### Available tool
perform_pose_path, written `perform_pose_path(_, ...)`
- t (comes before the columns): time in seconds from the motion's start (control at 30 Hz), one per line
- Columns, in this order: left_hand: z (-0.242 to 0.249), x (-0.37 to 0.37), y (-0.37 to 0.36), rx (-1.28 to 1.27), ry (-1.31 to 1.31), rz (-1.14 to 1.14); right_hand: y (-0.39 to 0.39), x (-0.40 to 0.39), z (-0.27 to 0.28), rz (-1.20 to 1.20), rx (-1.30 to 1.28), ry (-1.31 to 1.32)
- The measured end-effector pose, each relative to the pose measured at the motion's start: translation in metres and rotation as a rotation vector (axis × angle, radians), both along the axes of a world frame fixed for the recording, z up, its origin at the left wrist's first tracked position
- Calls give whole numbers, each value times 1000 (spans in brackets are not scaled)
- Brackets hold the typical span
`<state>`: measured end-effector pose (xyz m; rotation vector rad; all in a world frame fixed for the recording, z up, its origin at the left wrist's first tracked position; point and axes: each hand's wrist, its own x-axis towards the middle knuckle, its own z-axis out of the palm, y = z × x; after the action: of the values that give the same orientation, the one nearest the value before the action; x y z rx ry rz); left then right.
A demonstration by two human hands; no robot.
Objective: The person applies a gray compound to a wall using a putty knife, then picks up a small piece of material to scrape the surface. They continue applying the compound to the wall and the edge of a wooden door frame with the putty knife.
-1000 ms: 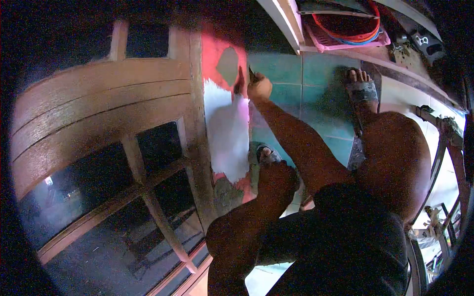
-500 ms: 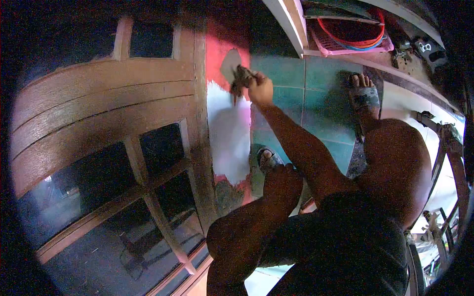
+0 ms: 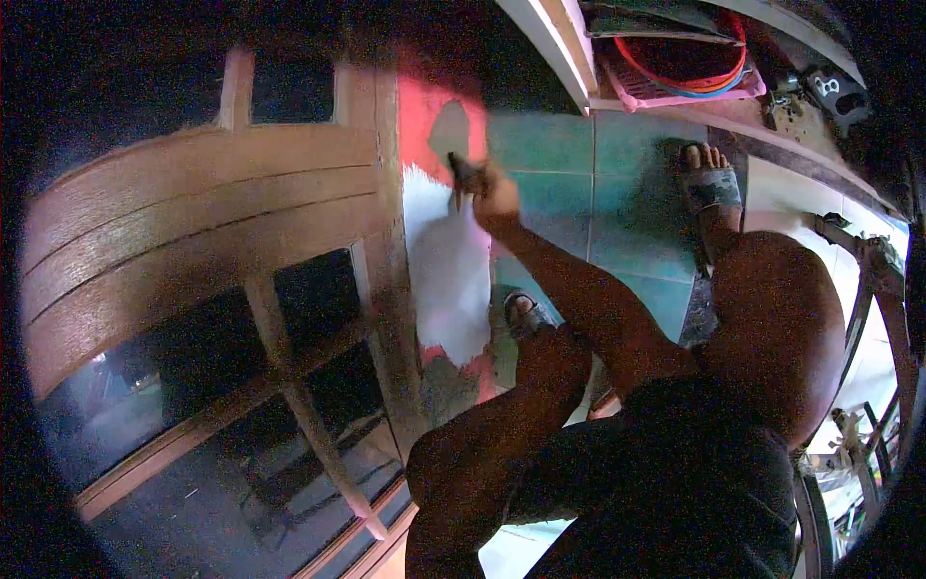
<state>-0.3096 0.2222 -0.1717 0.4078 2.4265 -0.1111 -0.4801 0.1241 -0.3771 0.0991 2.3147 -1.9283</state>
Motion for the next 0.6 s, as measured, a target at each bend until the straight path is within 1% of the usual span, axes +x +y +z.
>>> perform_pose_path(0.07,5,-4,1,-19,62,-11,9,-18,-9,-319,-88,123)
perform_pose_path(0.1,3,-3,-2,-21,64,-10,10,-27,-14,-318,-89,125)
perform_pose_path(0.17,-1,-4,-12,52,44,27,9,-50,-26,-325,-80,-31)
perform_pose_path(0.2,2,-6,-15,50,48,26,3,-62,-34,-326,-82,-27)
perform_pose_path(0.27,10,-9,-20,75,77,-13,-9,-76,-49,-83,-46,16)
perform_pose_path(0.3,10,-8,-21,75,78,-11,-1,-71,-30,115,45,-49)
perform_pose_path(0.33,9,-7,-23,95,117,-18,-9,-66,-30,115,45,-46)
perform_pose_path(0.4,5,-2,-22,117,157,-19,-26,-52,-28,11,151,-47)
perform_pose_path(0.43,-2,2,-18,95,109,-29,-13,-39,6,27,81,-46)
perform_pose_path(0.47,-6,5,-15,74,60,-42,-4,-29,20,27,81,-46)
perform_pose_path(0.5,-3,4,-12,75,59,-41,5,-18,28,95,59,34)
perform_pose_path(0.53,3,3,-6,78,15,-12,11,-9,31,166,39,111)
perform_pose_path(0.57,6,2,-1,80,-28,17,11,-1,27,75,-68,205)
perform_pose_path(0.6,5,3,0,79,-28,17,9,1,16,75,-69,205)
